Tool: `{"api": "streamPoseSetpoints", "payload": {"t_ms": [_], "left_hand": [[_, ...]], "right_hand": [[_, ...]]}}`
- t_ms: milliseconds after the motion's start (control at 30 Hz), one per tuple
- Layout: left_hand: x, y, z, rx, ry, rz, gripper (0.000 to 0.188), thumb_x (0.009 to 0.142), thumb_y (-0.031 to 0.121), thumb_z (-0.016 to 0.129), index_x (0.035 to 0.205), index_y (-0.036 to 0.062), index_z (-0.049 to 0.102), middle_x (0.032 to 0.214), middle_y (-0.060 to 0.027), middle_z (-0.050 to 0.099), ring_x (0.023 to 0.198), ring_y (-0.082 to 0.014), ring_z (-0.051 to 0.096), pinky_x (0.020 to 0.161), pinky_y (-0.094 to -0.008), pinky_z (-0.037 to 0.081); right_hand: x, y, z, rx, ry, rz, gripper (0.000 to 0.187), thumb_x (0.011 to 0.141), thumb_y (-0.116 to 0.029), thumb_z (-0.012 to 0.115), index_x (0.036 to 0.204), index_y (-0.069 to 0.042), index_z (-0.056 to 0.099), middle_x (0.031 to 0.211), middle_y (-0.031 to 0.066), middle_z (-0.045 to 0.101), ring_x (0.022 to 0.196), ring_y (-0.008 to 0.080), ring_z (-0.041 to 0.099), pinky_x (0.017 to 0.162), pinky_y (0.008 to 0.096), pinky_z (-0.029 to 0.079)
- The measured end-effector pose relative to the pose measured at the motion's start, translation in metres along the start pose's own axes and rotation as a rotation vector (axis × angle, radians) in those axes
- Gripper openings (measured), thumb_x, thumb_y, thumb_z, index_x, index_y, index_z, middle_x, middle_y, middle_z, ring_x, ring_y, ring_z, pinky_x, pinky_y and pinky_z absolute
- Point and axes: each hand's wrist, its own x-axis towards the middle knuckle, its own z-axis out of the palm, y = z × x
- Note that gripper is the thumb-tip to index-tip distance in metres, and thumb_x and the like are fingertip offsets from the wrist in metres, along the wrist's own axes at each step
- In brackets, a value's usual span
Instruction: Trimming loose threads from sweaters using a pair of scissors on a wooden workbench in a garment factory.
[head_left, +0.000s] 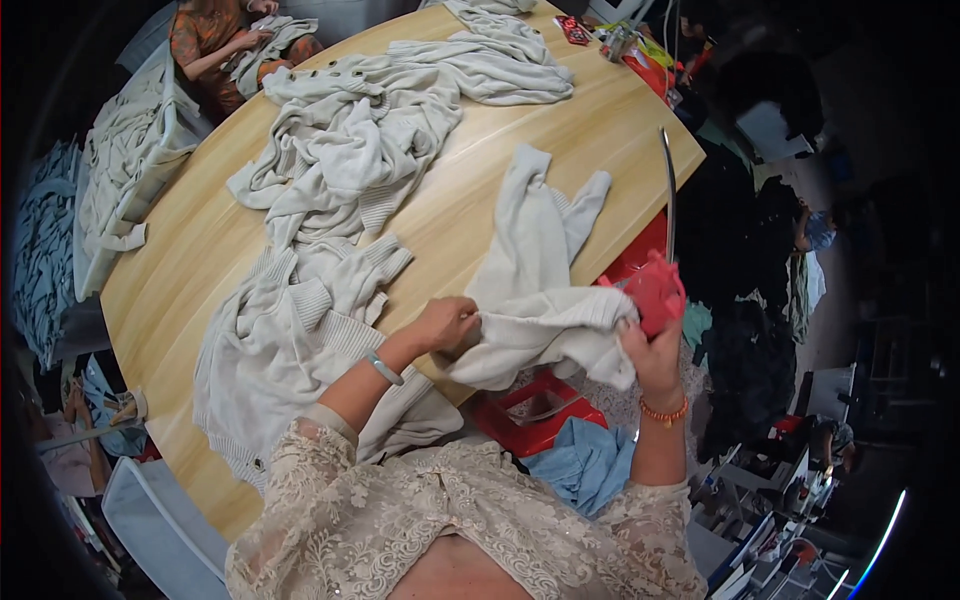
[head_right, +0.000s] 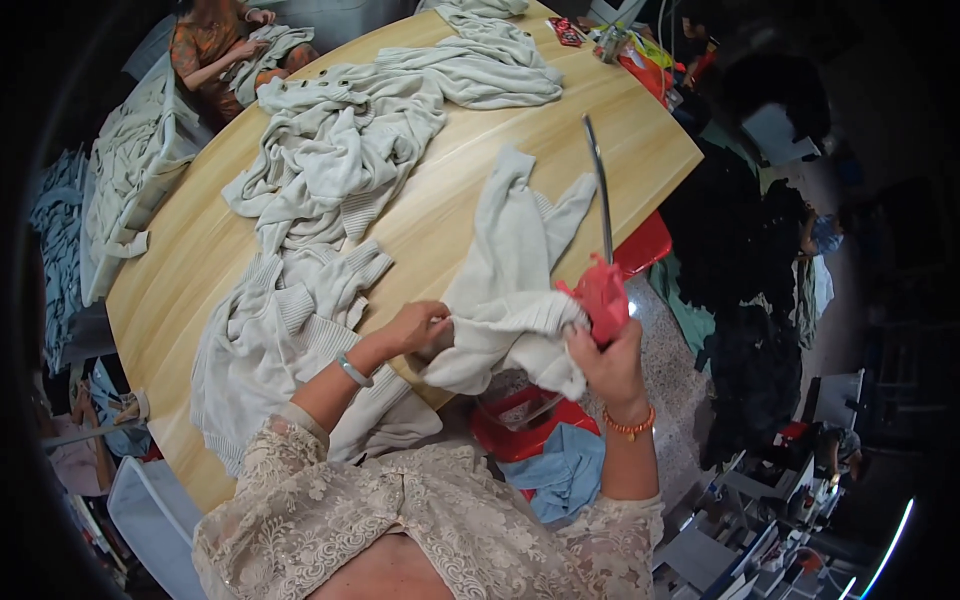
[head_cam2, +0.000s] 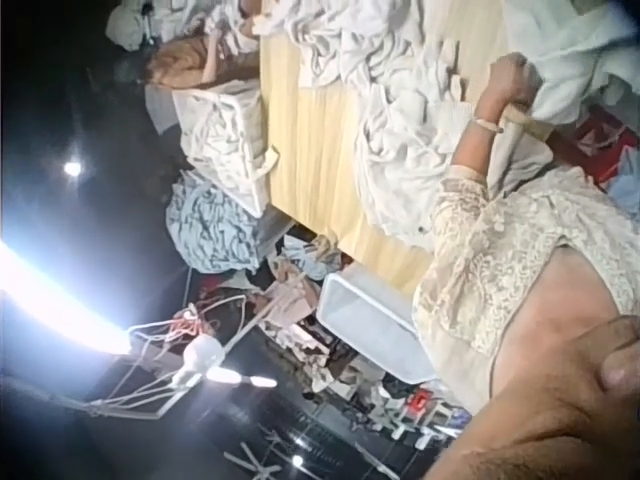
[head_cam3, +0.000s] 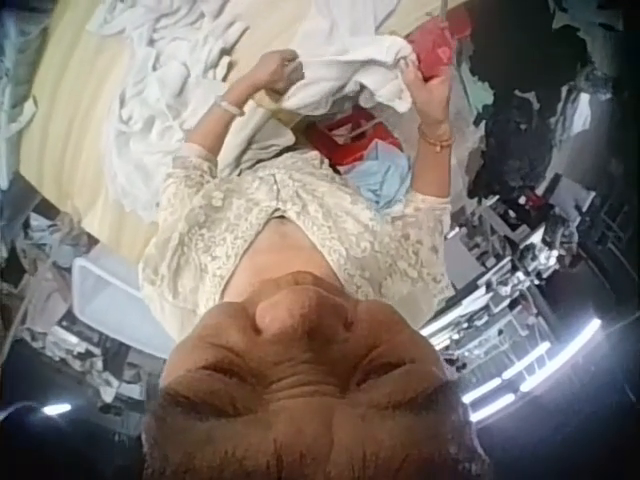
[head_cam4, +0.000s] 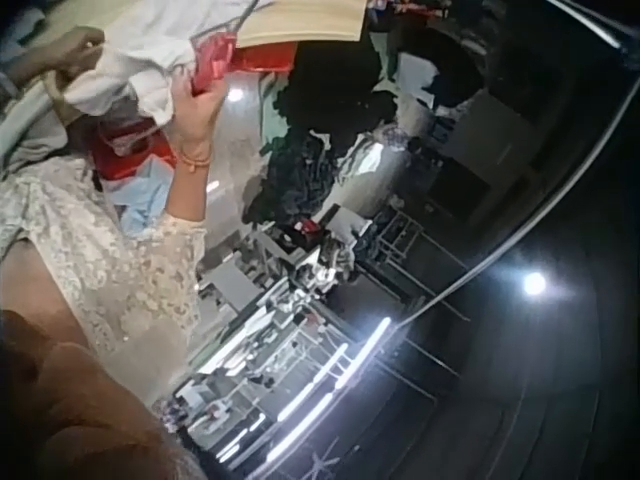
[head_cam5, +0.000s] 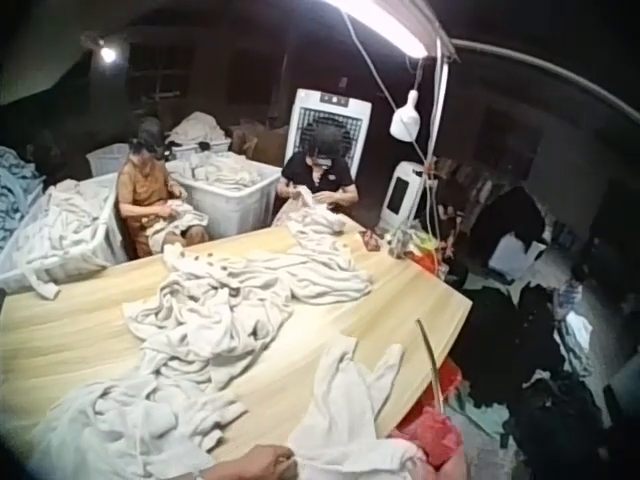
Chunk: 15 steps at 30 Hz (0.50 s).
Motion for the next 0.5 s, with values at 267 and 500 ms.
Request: {"api": "streamPoseSetpoints", "payload": {"t_ms": [267,500], "left_hand": [[-0.007,0.027,-0.174,-0.648,0.853,0.051,0.021,0.100,0.026,0.053,0.085,0.0130,0.058,0.067,0.0108,0.045,0.056,-0.0006,0.035,0.049,-0.0199,0.029],[-0.070,0.175,-0.337,0.116,1.322,0.681,0.013,0.100,0.013,0.053,0.102,0.0026,0.061,0.088,0.0022,0.063,0.074,-0.0013,0.053,0.067,-0.0166,0.045]], "right_hand": [[0.071,-0.033,-0.024,-0.053,0.146,-0.135,0.012,0.088,-0.008,0.061,0.093,0.001,0.067,0.078,-0.0062,0.058,0.066,0.0008,0.048,0.057,0.0203,0.039],[0.107,-0.089,-0.001,-0.049,0.169,-0.453,0.015,0.089,-0.011,0.065,0.097,0.002,0.066,0.081,-0.0043,0.060,0.071,0.0022,0.051,0.064,0.0199,0.042]]}}
